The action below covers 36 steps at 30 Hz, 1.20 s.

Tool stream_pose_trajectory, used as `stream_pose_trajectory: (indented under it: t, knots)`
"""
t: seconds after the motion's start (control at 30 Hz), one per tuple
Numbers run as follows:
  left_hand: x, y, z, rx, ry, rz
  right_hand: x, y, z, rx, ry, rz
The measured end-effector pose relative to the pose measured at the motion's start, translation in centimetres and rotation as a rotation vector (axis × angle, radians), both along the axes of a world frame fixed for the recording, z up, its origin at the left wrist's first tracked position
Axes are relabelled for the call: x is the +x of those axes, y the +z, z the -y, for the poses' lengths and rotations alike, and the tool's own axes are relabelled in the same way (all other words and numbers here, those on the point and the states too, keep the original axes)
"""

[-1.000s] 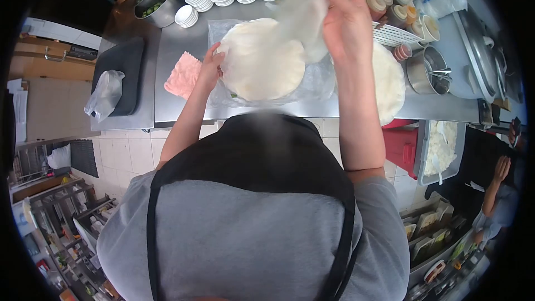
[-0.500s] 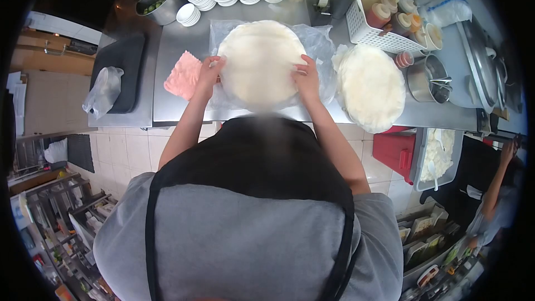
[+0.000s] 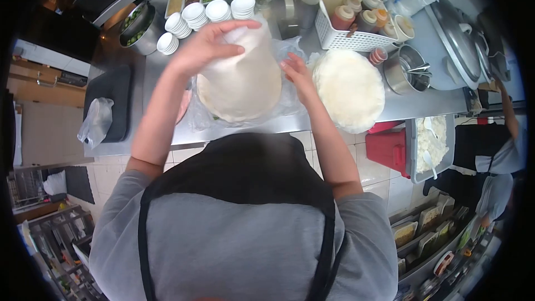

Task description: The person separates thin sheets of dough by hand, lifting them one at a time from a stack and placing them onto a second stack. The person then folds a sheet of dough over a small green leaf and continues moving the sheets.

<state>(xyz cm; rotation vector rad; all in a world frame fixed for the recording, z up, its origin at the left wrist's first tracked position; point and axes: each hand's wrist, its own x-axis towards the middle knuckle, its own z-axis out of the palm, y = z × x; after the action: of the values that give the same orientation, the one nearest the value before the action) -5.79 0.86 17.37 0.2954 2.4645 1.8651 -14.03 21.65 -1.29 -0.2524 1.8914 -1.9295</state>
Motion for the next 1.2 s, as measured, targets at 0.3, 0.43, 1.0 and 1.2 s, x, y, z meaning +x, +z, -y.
stream_pose_trajectory:
  t: [0.3, 0.43, 1.0, 1.2]
  knots:
    - [-3.6, 3.6, 2.5, 0.277, -0.153, 0.198, 2.5, 6.3, 2.0, -1.331, 0.433, 0.564]
    - [-3.6, 2.9, 3.5, 0.336, -0.1, 0.202, 0.1, 7.6, -1.0, -1.263, 0.435, 0.617]
    - [-13.5, -9.7, -13.9, 0.489, -0.401, 0.402, -4.1, 5.9, -25.5, -0.486, -0.132, 0.359]
    - [-13.4, -15.7, -9.9, -0.012, -0.034, 0.457, -7.1, -7.0, -29.3, -0.534, -0.205, 0.521]
